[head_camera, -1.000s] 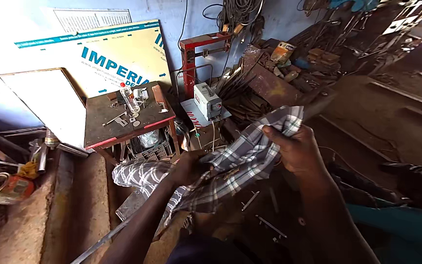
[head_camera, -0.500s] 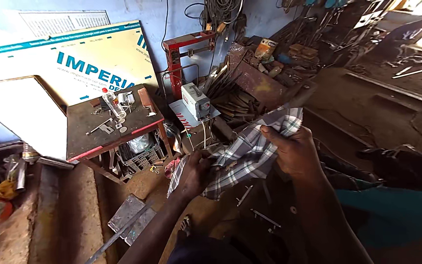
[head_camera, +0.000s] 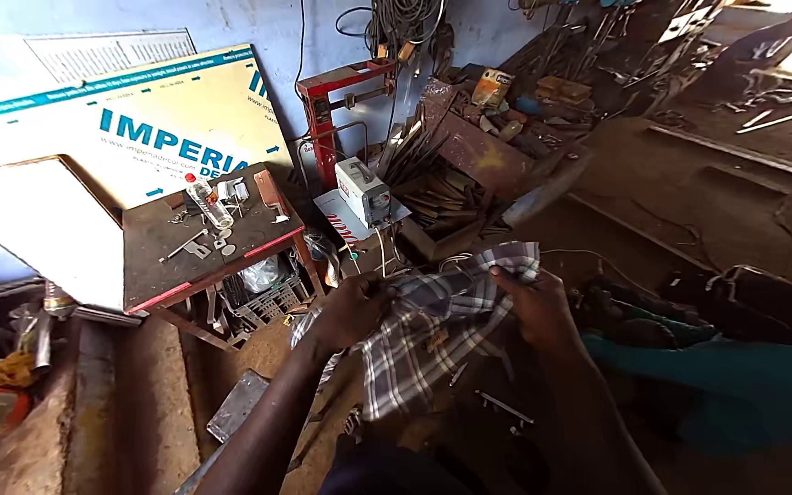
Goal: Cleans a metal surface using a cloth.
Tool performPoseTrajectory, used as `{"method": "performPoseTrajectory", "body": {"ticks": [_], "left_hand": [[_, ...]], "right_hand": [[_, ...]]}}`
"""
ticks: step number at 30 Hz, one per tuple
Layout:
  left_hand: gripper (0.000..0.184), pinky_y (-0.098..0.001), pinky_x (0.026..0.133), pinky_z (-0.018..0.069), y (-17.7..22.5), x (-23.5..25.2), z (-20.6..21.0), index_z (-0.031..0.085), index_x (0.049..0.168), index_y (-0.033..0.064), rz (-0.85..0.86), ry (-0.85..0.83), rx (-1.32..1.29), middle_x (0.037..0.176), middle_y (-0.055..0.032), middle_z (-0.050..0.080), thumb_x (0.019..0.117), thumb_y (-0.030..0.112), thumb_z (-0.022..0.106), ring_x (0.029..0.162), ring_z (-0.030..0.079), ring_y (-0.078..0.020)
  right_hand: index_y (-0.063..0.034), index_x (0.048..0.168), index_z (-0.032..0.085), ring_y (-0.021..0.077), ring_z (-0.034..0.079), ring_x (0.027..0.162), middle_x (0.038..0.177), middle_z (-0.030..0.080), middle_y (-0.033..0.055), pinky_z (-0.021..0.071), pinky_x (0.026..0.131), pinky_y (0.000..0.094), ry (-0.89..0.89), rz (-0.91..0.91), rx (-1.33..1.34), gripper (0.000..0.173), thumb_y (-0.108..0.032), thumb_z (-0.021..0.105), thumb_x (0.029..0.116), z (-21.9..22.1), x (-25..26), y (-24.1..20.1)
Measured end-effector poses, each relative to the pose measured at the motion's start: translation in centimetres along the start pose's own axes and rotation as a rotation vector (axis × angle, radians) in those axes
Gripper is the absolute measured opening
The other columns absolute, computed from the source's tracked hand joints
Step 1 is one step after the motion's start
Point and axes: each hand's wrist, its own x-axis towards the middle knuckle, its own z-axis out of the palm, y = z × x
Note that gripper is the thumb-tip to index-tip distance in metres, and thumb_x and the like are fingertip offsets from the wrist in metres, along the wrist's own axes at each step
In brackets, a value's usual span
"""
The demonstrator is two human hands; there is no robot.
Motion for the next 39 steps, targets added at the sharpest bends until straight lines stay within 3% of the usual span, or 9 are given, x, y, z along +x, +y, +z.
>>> {"method": "performPoseTrajectory", "body": {"ticks": [4, 8, 11, 14, 16, 20, 26, 31, 39], "left_hand": [[0.019, -0.0277, 0.060, 0.0494, -0.7, 0.6, -0.5, 0.072, 0.100, 0.0060, -0.048, -0.032, -0.124, 0.079, -0.0050, 0.068, 0.1041, 0.021, 0.062, 0.065, 0.059, -0.0119], [0.015, -0.0276, 0.067, 0.0549, -0.4, 0.6, -1.2, 0.073, 0.099, 0.0051, 0.034, -0.162, -0.118, 0.080, -0.0040, 0.069, 0.1019, 0.017, 0.064, 0.069, 0.063, -0.0104], [0.016, -0.0254, 0.071, 0.0544, -0.4, 1.0, -1.0, 0.073, 0.101, 0.0053, 0.128, -0.405, -0.145, 0.082, -0.0013, 0.068, 0.1024, 0.017, 0.061, 0.073, 0.062, -0.0068], [0.018, -0.0240, 0.077, 0.0544, -0.1, 1.3, -1.0, 0.072, 0.101, 0.0058, 0.208, -0.580, -0.137, 0.087, 0.0016, 0.068, 0.1033, 0.019, 0.060, 0.081, 0.063, -0.0037], [0.016, -0.0233, 0.080, 0.0547, -0.2, 1.0, -1.3, 0.073, 0.105, 0.0061, 0.180, -0.590, -0.147, 0.092, 0.0028, 0.070, 0.1022, 0.019, 0.062, 0.084, 0.064, -0.0025], [0.012, -0.0243, 0.077, 0.0562, -1.4, 0.1, -1.7, 0.077, 0.100, 0.0070, 0.159, -0.353, -0.149, 0.089, 0.0024, 0.072, 0.0961, 0.018, 0.072, 0.080, 0.066, -0.0042], [0.016, -0.0258, 0.080, 0.0577, -4.9, -0.6, -0.2, 0.081, 0.094, 0.0123, 0.318, -0.008, 0.071, 0.088, 0.0023, 0.071, 0.0933, 0.027, 0.076, 0.083, 0.066, -0.0060], [0.016, -0.0186, 0.076, 0.0563, -6.4, -0.9, 1.8, 0.080, 0.092, 0.0117, 0.441, 0.217, 0.278, 0.087, 0.0012, 0.070, 0.0918, 0.028, 0.077, 0.080, 0.065, -0.0021], [0.032, -0.0248, 0.069, 0.0519, -7.2, -1.3, 3.6, 0.066, 0.087, 0.0060, 0.329, 0.205, 0.144, 0.079, -0.0006, 0.064, 0.0948, 0.036, 0.073, 0.070, 0.059, -0.0069]], "right_hand": [[-0.0052, 0.113, 0.070, 0.0229, 0.070, 0.085, 0.096, 0.073, 0.0119, 0.0581, 0.077, 0.0475, 0.033, 0.039, -0.236, 0.028, -0.015, 0.081, 0.0888, -0.9, -0.1, 1.7], [-0.0046, 0.154, 0.043, 0.0487, 0.052, 0.130, 0.145, 0.052, 0.0271, 0.0425, 0.101, 0.0740, -0.126, -0.196, -0.548, 0.091, -0.026, 0.086, 0.0764, -1.3, -1.7, 0.4], [-0.0136, 0.148, 0.054, 0.0223, 0.057, 0.132, 0.145, 0.057, 0.0061, 0.0524, 0.105, 0.0507, -0.524, -0.449, -0.234, 0.084, -0.049, 0.082, 0.0773, 0.9, -2.8, -1.5], [-0.0077, 0.138, 0.061, 0.0156, 0.065, 0.115, 0.126, 0.068, 0.0047, 0.0557, 0.100, 0.0384, -1.081, -0.404, 0.238, 0.065, -0.038, 0.082, 0.0847, 4.3, -1.4, -0.1], [-0.0052, 0.127, 0.066, 0.0087, 0.066, 0.095, 0.105, 0.071, 0.0010, 0.0563, 0.088, 0.0294, -1.191, -0.287, 0.290, 0.050, -0.030, 0.082, 0.0872, 5.0, -0.8, 1.3], [-0.0044, 0.100, 0.073, 0.0004, 0.062, 0.069, 0.080, 0.068, -0.0039, 0.0529, 0.065, 0.0194, -1.111, -0.216, 0.065, 0.018, -0.022, 0.071, 0.0968, 4.5, -1.5, 1.6], [-0.0056, 0.103, 0.070, 0.0035, 0.061, 0.079, 0.089, 0.066, 0.0006, 0.0520, 0.075, 0.0224, -0.791, -0.223, -0.159, 0.020, -0.021, 0.057, 0.1019, 5.3, -3.9, 1.8], [-0.0045, 0.112, 0.069, 0.0078, 0.066, 0.081, 0.095, 0.071, 0.0041, 0.0555, 0.076, 0.0277, -0.738, -0.134, -0.205, 0.024, -0.011, 0.056, 0.0926, 6.2, -4.9, 2.3], [-0.0063, 0.085, 0.065, 0.0100, 0.058, 0.069, 0.075, 0.061, 0.0015, 0.0489, 0.066, 0.0318, -0.630, -0.058, -0.258, 0.010, -0.007, 0.056, 0.0884, 7.5, -5.3, 2.7]]}}
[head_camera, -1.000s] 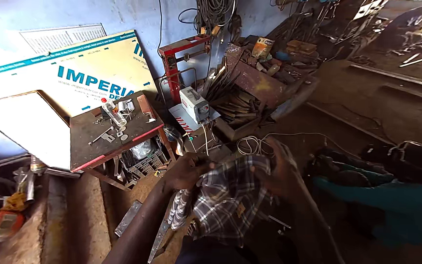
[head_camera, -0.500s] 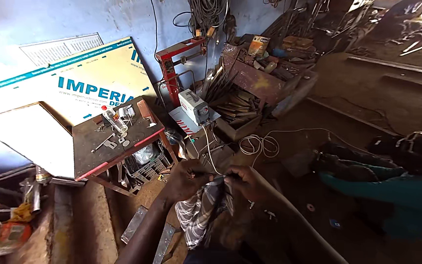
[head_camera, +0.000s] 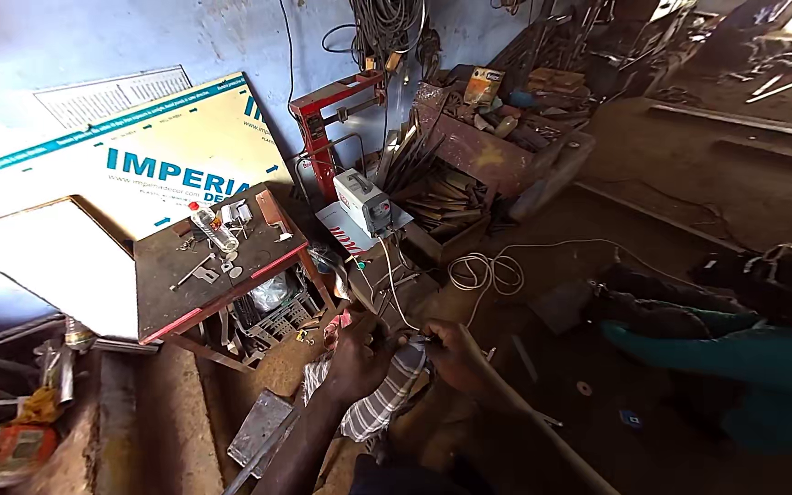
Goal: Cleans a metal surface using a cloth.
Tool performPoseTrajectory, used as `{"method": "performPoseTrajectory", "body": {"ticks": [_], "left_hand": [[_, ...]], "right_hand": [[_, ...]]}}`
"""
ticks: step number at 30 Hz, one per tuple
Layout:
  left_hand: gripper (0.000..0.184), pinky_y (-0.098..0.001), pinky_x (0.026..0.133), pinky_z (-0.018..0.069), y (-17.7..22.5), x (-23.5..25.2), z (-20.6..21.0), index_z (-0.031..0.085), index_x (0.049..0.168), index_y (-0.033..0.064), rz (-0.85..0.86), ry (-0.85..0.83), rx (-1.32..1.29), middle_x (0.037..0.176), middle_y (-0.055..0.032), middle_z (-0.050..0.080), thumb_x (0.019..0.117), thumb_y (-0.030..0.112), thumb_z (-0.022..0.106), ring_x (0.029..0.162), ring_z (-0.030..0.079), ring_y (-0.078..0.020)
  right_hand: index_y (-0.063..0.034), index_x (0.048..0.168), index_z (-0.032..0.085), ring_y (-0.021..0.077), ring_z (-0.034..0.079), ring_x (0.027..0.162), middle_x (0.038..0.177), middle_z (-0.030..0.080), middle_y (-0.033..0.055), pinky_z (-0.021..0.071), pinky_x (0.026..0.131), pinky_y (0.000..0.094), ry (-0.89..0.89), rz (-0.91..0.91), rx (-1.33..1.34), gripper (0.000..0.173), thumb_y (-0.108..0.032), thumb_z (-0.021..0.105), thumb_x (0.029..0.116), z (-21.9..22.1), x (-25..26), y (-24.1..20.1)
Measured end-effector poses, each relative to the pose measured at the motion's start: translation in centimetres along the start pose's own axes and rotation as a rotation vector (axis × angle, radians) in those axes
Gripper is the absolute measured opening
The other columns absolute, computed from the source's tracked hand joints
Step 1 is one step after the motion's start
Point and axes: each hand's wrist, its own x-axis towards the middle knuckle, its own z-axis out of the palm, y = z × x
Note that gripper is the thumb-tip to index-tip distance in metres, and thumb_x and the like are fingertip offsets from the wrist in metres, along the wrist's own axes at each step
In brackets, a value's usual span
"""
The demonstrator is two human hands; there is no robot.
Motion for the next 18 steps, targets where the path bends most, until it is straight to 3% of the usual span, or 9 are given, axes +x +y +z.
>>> {"method": "performPoseTrajectory", "body": {"ticks": [4, 7, 8, 10, 12, 14, 18], "left_hand": [[0.022, -0.0211, 0.060, 0.0467, -0.1, -0.6, -0.1, 0.063, 0.097, 0.0041, -0.124, -0.177, -0.316, 0.078, 0.0019, 0.060, 0.0958, 0.024, 0.072, 0.064, 0.054, -0.0035], [0.023, -0.0261, 0.079, 0.0573, 0.0, -0.5, -1.0, 0.069, 0.113, 0.0018, -0.247, -0.398, -0.333, 0.097, -0.0021, 0.072, 0.0965, 0.018, 0.069, 0.084, 0.067, -0.0067], [0.024, -0.0266, 0.083, 0.0572, 0.0, -0.4, -1.2, 0.069, 0.116, 0.0019, -0.289, -0.459, -0.321, 0.100, -0.0020, 0.073, 0.0978, 0.018, 0.066, 0.087, 0.068, -0.0062], [0.019, -0.0242, 0.076, 0.0543, -0.2, -0.5, -1.3, 0.071, 0.107, 0.0029, -0.349, -0.475, -0.292, 0.089, 0.0008, 0.070, 0.0996, 0.018, 0.063, 0.078, 0.064, -0.0033], [0.019, -0.0232, 0.071, 0.0528, -0.4, -0.5, -1.4, 0.072, 0.102, 0.0040, -0.396, -0.438, -0.286, 0.083, 0.0022, 0.068, 0.1016, 0.021, 0.062, 0.073, 0.062, -0.0030], [0.023, -0.0240, 0.066, 0.0504, -0.6, -0.7, -1.1, 0.070, 0.093, 0.0057, -0.434, -0.381, -0.307, 0.075, 0.0030, 0.064, 0.1033, 0.024, 0.060, 0.066, 0.059, -0.0043], [0.043, -0.0293, 0.053, 0.0429, -1.0, -1.4, 1.8, 0.058, 0.065, 0.0120, -0.572, -0.068, -0.182, 0.054, 0.0051, 0.048, 0.0982, 0.038, 0.067, 0.049, 0.047, -0.0078]], "right_hand": [[-0.0070, 0.081, 0.065, 0.0073, 0.056, 0.067, 0.072, 0.059, -0.0007, 0.0469, 0.064, 0.0288, 0.072, -0.056, 0.050, 0.015, -0.007, 0.052, 0.0890, 0.8, -0.1, 0.2], [-0.0057, 0.084, 0.066, 0.0072, 0.053, 0.066, 0.071, 0.056, -0.0007, 0.0449, 0.064, 0.0287, 0.044, -0.041, 0.029, 0.020, -0.009, 0.049, 0.0928, 0.8, -0.5, 0.2], [-0.0068, 0.083, 0.065, 0.0061, 0.050, 0.062, 0.068, 0.053, -0.0022, 0.0427, 0.061, 0.0275, 0.021, -0.035, 0.032, 0.020, -0.012, 0.049, 0.0937, 0.9, -0.6, 0.3], [-0.0101, 0.083, 0.063, 0.0051, 0.048, 0.057, 0.065, 0.050, -0.0046, 0.0411, 0.056, 0.0267, -0.048, -0.022, 0.028, 0.017, -0.019, 0.053, 0.0926, 1.0, -0.9, 0.7], [-0.0081, 0.094, 0.068, 0.0096, 0.055, 0.066, 0.074, 0.059, -0.0001, 0.0471, 0.063, 0.0312, -0.140, 0.010, -0.037, 0.021, -0.026, 0.059, 0.0913, 0.7, -1.1, 0.7], [-0.0050, 0.101, 0.068, 0.0152, 0.060, 0.074, 0.082, 0.063, 0.0060, 0.0506, 0.070, 0.0355, -0.222, 0.017, -0.128, 0.029, -0.032, 0.060, 0.0960, 0.5, -1.3, 0.9], [-0.0016, 0.098, 0.067, 0.0227, 0.064, 0.081, 0.085, 0.065, 0.0120, 0.0513, 0.077, 0.0404, -0.249, -0.046, -0.259, 0.032, -0.030, 0.054, 0.1036, 1.4, -1.5, 1.5]]}}
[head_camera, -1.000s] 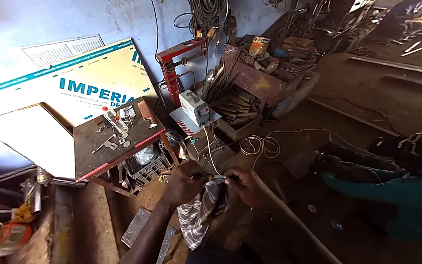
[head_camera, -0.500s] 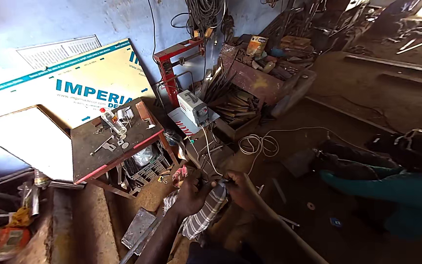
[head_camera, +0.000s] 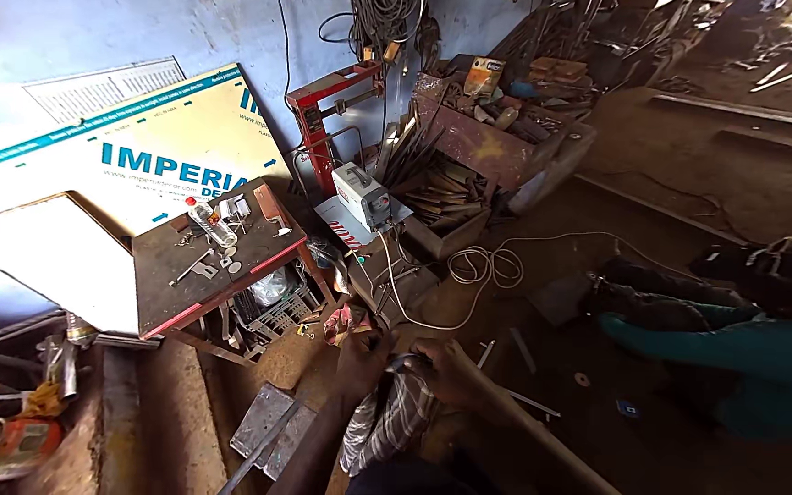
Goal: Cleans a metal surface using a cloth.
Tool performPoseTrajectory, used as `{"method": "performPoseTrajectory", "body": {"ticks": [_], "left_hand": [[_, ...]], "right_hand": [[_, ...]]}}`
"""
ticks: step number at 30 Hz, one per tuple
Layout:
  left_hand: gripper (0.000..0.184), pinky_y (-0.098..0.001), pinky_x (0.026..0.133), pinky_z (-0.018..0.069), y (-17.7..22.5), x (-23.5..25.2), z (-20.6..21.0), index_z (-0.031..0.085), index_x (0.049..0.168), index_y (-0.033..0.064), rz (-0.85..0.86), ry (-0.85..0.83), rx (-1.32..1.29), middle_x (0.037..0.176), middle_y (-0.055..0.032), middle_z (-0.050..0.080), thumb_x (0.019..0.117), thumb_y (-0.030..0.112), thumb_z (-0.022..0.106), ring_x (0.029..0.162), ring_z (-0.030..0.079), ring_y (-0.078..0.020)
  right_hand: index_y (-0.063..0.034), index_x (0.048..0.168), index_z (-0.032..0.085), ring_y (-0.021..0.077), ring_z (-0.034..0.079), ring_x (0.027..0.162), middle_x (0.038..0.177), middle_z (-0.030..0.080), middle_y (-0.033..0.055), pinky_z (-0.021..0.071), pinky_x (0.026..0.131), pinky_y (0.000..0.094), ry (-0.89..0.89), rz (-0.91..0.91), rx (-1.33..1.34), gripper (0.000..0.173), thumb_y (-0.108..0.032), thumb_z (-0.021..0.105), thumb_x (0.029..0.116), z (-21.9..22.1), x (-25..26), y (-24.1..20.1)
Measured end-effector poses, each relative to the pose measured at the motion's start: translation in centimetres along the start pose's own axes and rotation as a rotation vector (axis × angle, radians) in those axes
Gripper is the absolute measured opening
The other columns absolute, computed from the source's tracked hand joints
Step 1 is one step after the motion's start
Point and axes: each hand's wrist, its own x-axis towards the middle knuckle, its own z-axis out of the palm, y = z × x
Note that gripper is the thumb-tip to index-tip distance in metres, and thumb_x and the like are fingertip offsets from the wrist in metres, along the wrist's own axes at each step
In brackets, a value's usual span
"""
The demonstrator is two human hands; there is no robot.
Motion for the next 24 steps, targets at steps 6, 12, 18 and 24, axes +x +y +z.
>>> {"method": "performPoseTrajectory", "body": {"ticks": [6, 12, 18, 24], "left_hand": [[0.078, -0.0602, 0.079, 0.0525, -4.2, 0.8, 3.9, 0.070, 0.079, 0.0046, -0.489, 0.157, 0.198, 0.083, -0.0160, 0.069, 0.0911, 0.079, 0.049, 0.086, 0.068, -0.0343], [0.055, -0.0562, 0.098, 0.0534, -12.3, -2.3, 10.5, 0.065, 0.130, 0.0053, -0.804, -0.214, 0.589, 0.136, -0.0187, 0.063, 0.0979, 0.049, 0.058, 0.126, 0.062, -0.0341], [0.055, -0.0558, 0.094, 0.0556, -16.1, -3.9, 12.6, 0.068, 0.124, 0.0069, -0.832, -0.294, 0.687, 0.132, -0.0161, 0.066, 0.0890, 0.048, 0.066, 0.122, 0.064, -0.0327], [0.050, -0.0566, 0.096, 0.0544, -16.3, -4.6, 12.5, 0.071, 0.119, 0.0088, -0.821, -0.327, 0.639, 0.131, -0.0144, 0.067, 0.0871, 0.047, 0.066, 0.123, 0.064, -0.0319]], "right_hand": [[-0.0064, 0.076, 0.066, 0.0288, 0.070, 0.074, 0.075, 0.066, 0.0113, 0.0545, 0.062, 0.0515, 0.131, -0.211, -0.224, 0.042, -0.037, 0.051, 0.1007, 6.7, -0.8, 2.8], [0.0009, 0.098, 0.068, 0.0470, 0.066, 0.106, 0.109, 0.069, 0.0264, 0.0493, 0.083, 0.0678, -0.545, 0.025, -0.476, 0.049, -0.042, 0.045, 0.1033, 12.6, -2.1, 6.1], [0.0026, 0.107, 0.067, 0.0492, 0.064, 0.112, 0.116, 0.068, 0.0279, 0.0485, 0.088, 0.0694, -0.732, 0.108, -0.531, 0.044, -0.036, 0.046, 0.1050, 15.4, -3.7, 6.8], [0.0021, 0.104, 0.067, 0.0480, 0.066, 0.107, 0.110, 0.069, 0.0276, 0.0496, 0.085, 0.0672, -0.724, 0.097, -0.543, 0.042, -0.034, 0.046, 0.1048, 15.8, -4.3, 6.7]]}}
